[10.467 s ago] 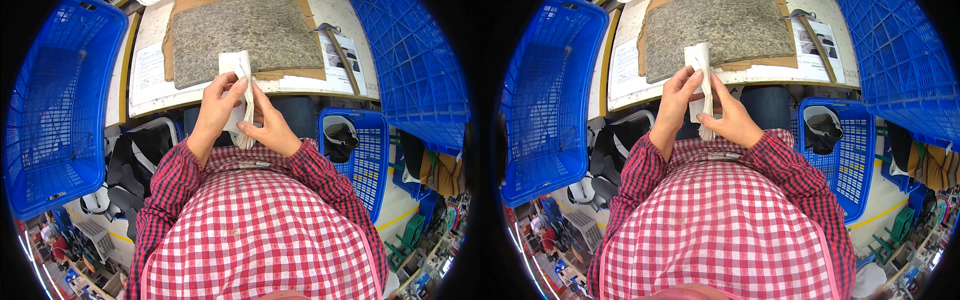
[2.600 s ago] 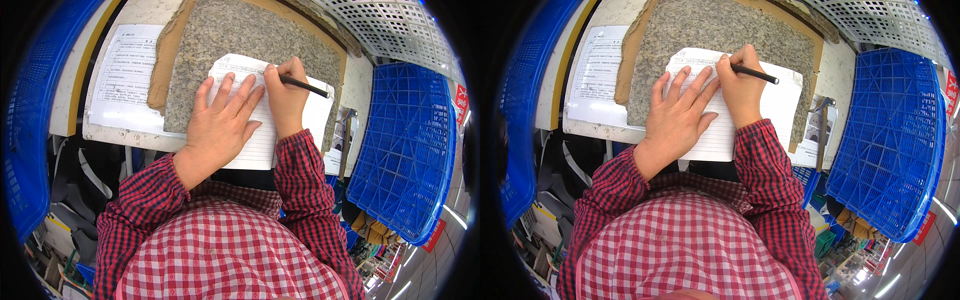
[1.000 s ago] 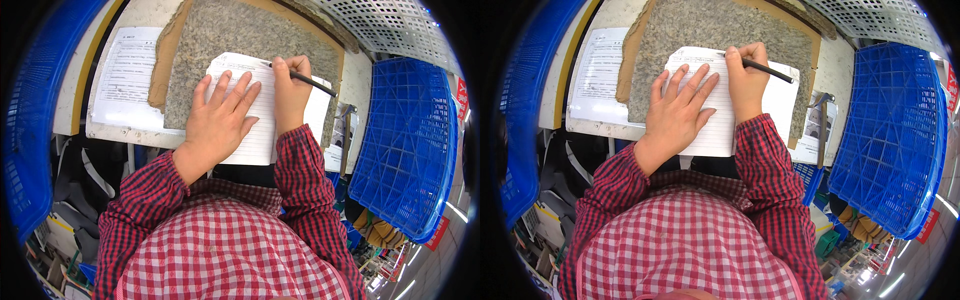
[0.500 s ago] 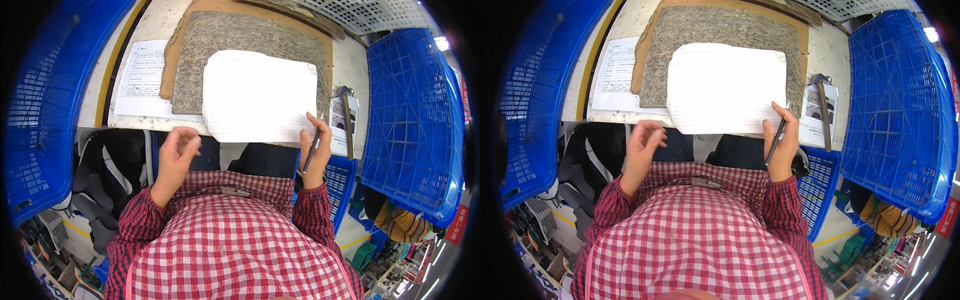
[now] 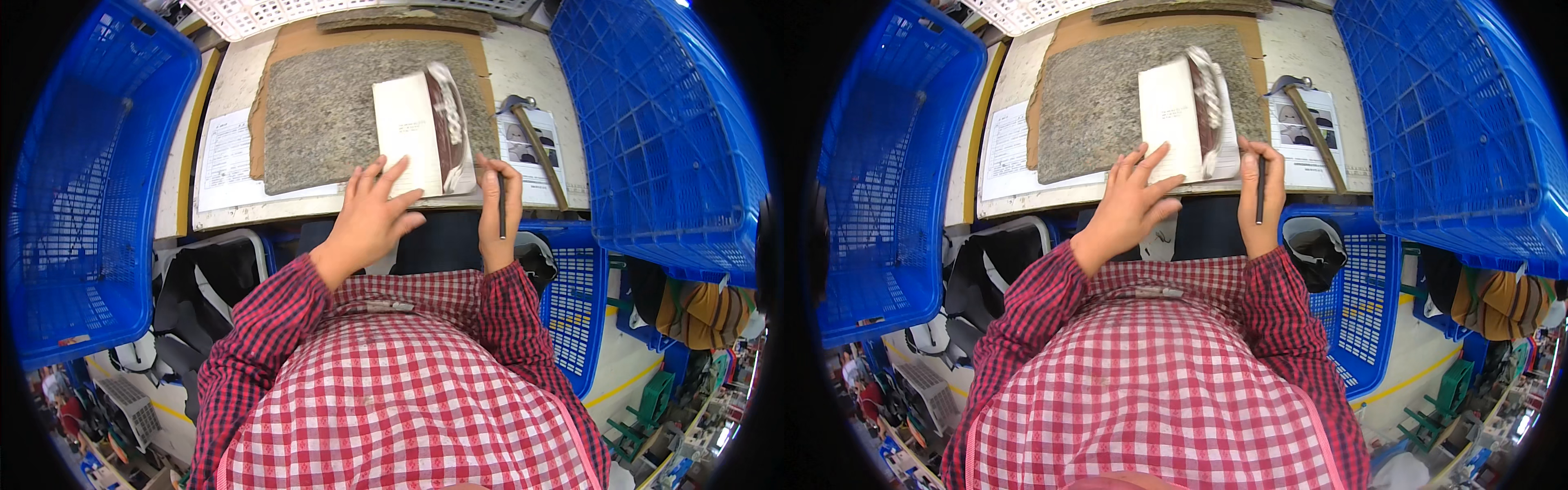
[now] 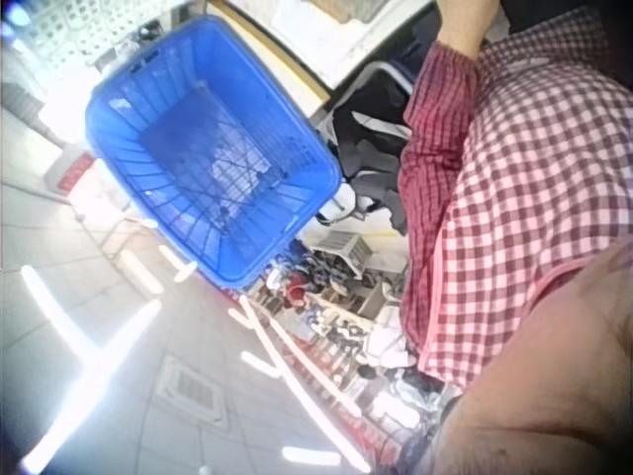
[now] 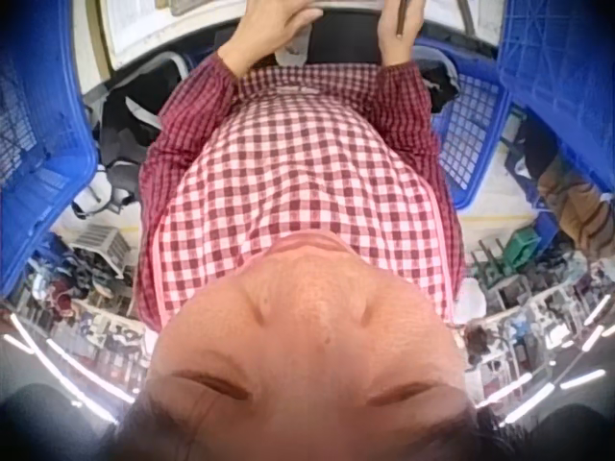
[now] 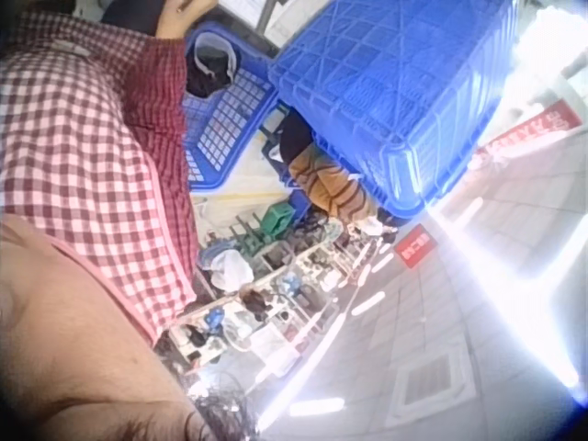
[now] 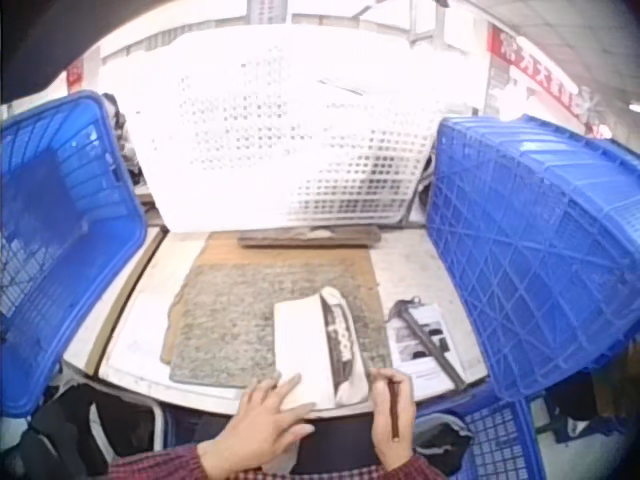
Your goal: The person repeatedly taps black shoe uppers with a hammer on a workbench, moving each piece into a blue basket after shaping. The person then writes in a notebook.
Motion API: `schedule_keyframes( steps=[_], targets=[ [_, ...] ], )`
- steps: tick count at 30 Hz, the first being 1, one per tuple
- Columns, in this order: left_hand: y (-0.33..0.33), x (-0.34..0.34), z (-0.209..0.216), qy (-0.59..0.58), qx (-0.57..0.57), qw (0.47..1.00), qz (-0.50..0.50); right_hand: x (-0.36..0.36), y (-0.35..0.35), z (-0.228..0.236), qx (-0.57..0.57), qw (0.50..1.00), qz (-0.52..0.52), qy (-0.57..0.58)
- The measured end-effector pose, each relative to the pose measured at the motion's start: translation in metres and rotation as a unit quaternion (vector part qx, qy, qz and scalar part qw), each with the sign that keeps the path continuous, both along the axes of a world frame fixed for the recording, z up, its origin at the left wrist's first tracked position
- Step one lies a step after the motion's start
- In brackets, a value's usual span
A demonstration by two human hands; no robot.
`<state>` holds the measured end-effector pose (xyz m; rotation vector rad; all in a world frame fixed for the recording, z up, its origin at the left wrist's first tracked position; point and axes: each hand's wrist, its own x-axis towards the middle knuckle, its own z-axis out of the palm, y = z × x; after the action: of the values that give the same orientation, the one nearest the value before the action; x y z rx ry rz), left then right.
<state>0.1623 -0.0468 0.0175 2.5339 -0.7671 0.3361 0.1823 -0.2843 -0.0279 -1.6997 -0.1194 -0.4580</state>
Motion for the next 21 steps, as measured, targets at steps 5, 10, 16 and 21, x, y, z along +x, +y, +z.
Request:
schedule_keyframes(
  steps=[5,10,16,21],
  targets=[
    [-0.005,0.008,-0.025,0.144,-0.259,0.945,0.139,0.001,-0.013,-0.001,0.027,0.997,-0.030,0.062],
    [-0.005,0.009,-0.029,0.346,-0.531,0.758,0.154,0.002,0.011,-0.016,0.044,0.997,0.049,0.035],
    [0.036,0.016,-0.023,0.535,-0.527,0.647,0.133,-0.023,0.035,-0.024,0.082,0.979,0.181,0.049],
    [0.063,-0.025,-0.051,0.445,-0.605,0.658,0.059,-0.059,0.055,-0.021,0.146,0.956,0.236,0.096]
  ],
)
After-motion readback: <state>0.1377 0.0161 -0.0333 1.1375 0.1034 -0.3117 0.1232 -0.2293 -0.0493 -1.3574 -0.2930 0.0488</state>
